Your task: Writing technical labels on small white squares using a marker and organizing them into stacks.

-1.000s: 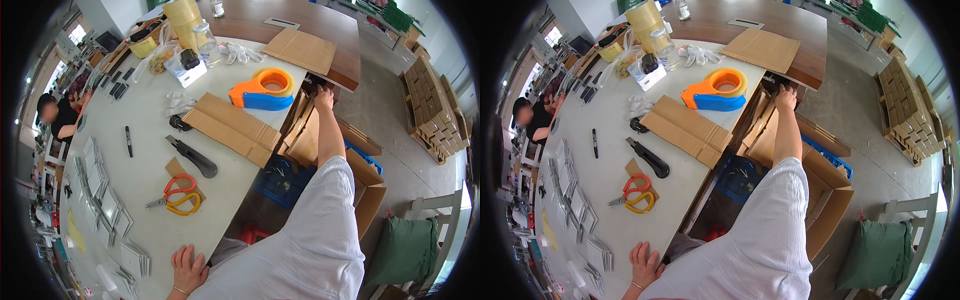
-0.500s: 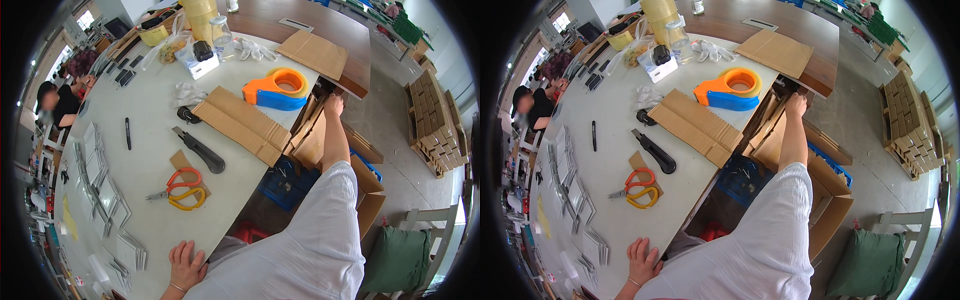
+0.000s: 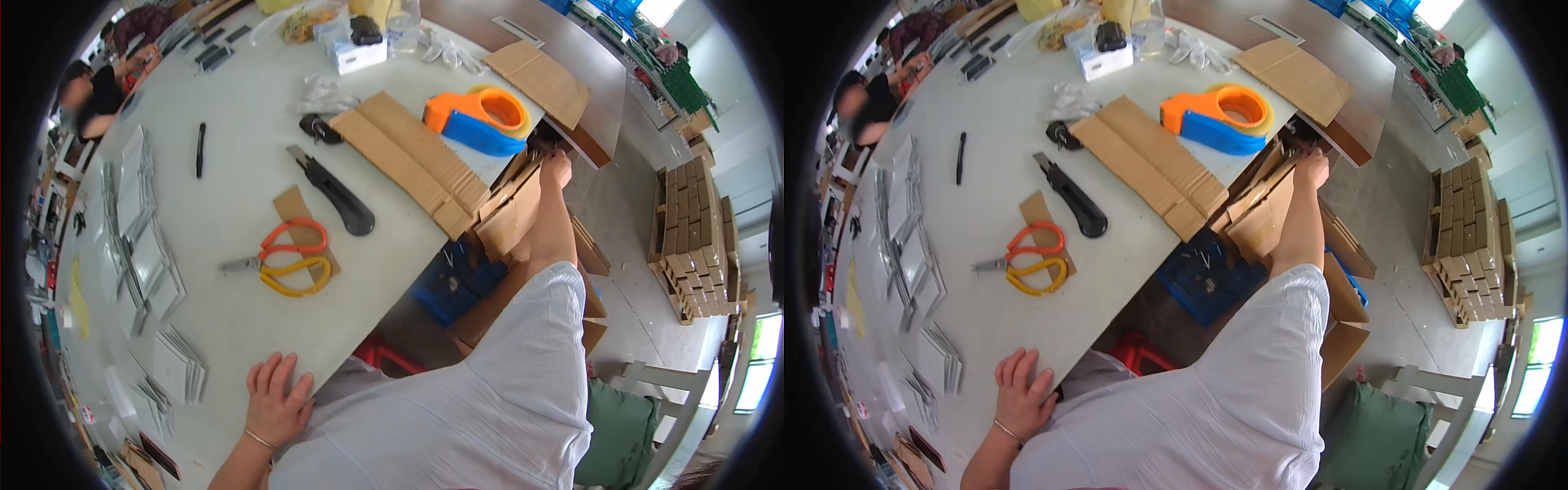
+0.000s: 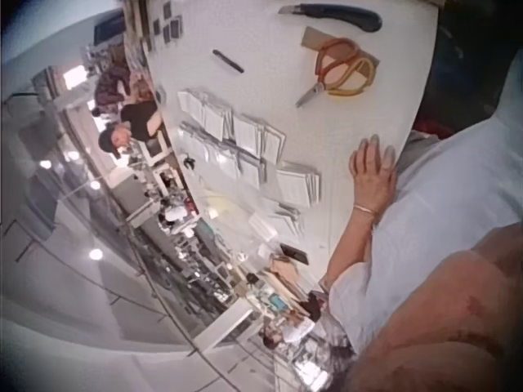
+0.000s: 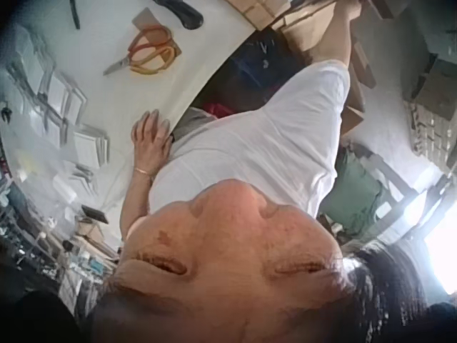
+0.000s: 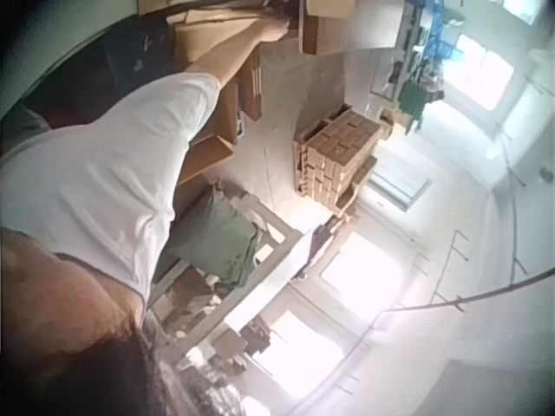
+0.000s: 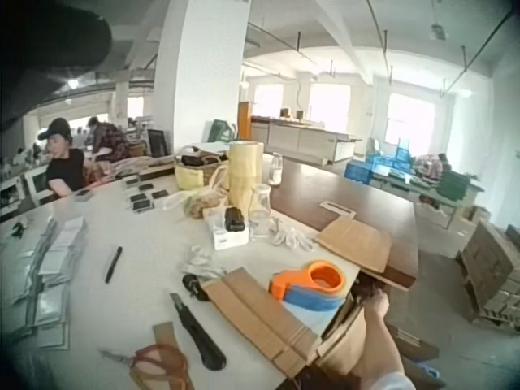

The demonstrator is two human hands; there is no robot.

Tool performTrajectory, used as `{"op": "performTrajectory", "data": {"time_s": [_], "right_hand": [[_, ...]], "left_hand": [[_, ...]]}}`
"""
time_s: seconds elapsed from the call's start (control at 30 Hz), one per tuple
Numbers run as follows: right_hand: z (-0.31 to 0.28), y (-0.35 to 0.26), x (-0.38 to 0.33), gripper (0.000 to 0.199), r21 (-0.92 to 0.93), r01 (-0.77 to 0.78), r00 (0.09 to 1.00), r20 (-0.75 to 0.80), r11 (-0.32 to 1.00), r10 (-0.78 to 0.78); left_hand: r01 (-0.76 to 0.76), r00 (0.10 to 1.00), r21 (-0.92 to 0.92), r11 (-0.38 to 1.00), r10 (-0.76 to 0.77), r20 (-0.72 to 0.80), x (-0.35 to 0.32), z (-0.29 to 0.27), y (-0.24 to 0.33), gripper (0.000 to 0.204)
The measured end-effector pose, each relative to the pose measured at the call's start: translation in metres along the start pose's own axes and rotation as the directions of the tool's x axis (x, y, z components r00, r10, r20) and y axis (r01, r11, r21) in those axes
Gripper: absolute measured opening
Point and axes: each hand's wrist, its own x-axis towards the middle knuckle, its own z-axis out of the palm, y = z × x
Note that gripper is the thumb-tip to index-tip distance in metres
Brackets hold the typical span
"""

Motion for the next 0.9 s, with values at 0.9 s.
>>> {"op": "performTrajectory", "data": {"time_s": [0.9], "right_hand": [[-0.322, -0.173, -0.348, 0.020, 0.913, -0.407, 0.323, 0.123, -0.021, -0.938]], "left_hand": [[-0.207, 0.830, -0.605, 0.769, -0.189, -0.524, -0.055, -0.012, 0.020, 0.046]]}}
